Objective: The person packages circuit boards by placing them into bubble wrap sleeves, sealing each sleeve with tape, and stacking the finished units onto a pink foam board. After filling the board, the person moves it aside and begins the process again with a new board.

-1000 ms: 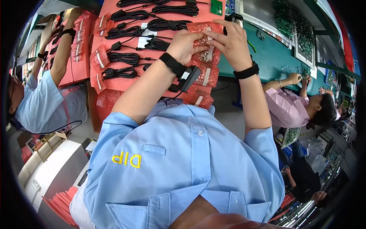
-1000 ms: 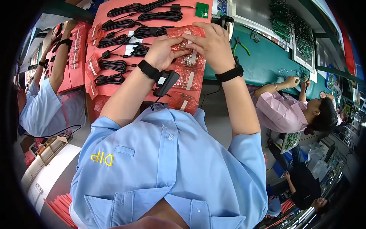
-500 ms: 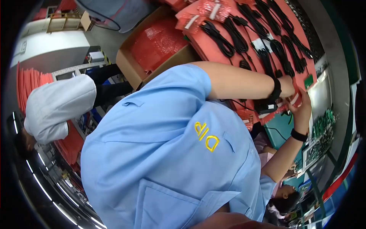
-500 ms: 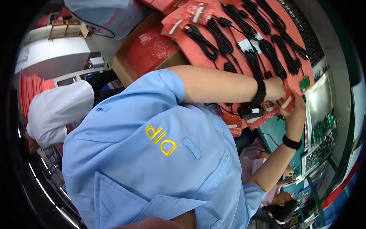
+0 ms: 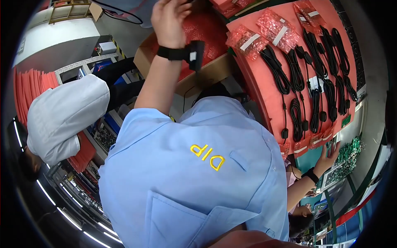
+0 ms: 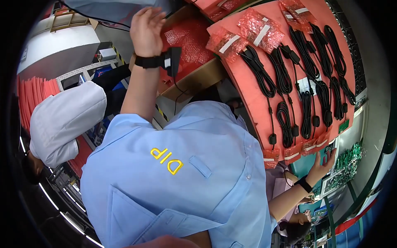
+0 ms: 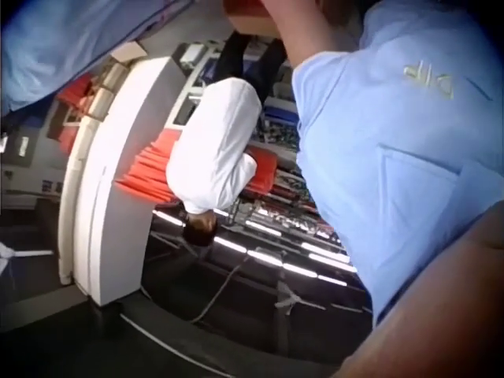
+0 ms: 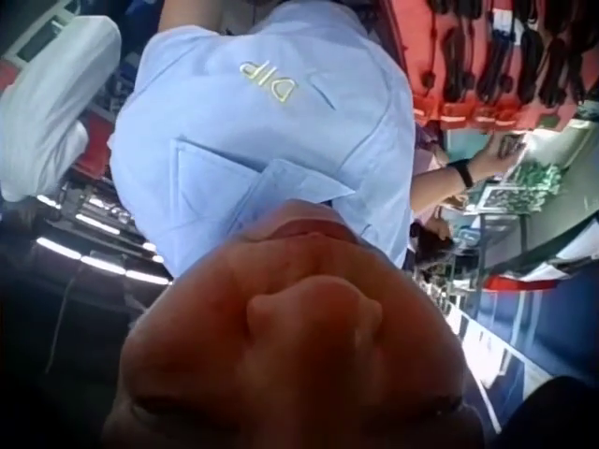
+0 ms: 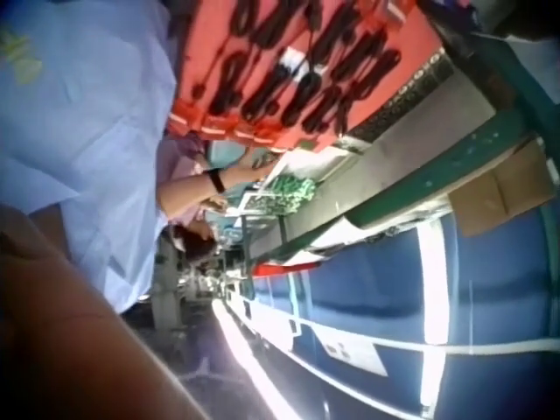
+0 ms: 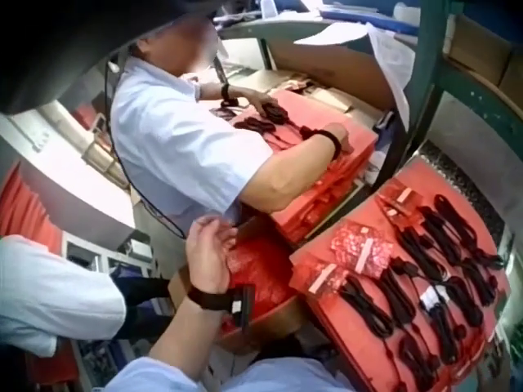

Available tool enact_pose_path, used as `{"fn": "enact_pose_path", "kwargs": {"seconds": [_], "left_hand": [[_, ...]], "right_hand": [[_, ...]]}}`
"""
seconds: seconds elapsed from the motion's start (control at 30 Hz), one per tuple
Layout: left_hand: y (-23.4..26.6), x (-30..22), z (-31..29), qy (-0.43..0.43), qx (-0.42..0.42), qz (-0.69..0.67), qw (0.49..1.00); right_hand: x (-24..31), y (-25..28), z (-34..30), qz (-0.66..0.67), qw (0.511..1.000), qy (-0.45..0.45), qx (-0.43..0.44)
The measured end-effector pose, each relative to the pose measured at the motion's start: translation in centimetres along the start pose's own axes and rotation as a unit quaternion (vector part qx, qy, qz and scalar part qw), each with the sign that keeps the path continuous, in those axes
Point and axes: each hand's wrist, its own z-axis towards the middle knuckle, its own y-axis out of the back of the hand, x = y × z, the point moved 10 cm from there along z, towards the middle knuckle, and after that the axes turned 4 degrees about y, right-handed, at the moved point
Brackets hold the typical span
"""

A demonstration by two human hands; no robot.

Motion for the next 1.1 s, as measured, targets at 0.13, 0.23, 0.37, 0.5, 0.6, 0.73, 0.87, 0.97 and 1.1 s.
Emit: {"fn": "enact_pose_path", "kwargs": {"seconds": [0.13,0.23,0.37,0.5,0.6,0.73,0.87,0.97,1.1], "left_hand": [[9.7,13.7,4.9,0.164,-0.045,0.271,0.947],[10.4,26.2,5.0,0.199,0.103,0.544,0.808],[11.3,33.8,3.6,0.161,0.16,0.734,0.64],[11.5,35.0,3.1,0.179,0.178,0.781,0.571],[11.8,32.4,2.8,0.18,0.176,0.782,0.57],[11.7,27.5,3.4,0.14,0.159,0.747,0.63],[12.5,22.9,2.9,0.031,0.129,0.632,0.764],[12.2,18.6,0.8,-0.037,0.108,0.599,0.792],[13.4,14.0,-1.0,-0.025,0.058,0.545,0.836]], "right_hand": [[-0.7,0.4,-2.7,0.014,0.994,-0.085,-0.067],[0.4,0.6,-4.4,-0.013,0.989,-0.123,-0.081],[2.7,0.4,-6.3,-0.059,0.99,-0.109,-0.063],[2.5,1.1,-9.0,-0.035,0.985,-0.16,-0.054],[4.2,1.0,-9.2,-0.079,0.991,-0.098,-0.055],[4.2,1.0,-8.2,-0.092,0.987,-0.097,-0.087],[1.2,1.7,-8.3,0.023,0.986,-0.105,-0.129],[-1.3,2.0,-6.8,0.142,0.971,-0.098,-0.164],[-2.8,3.7,-1.4,0.199,0.951,-0.106,-0.21]]}}
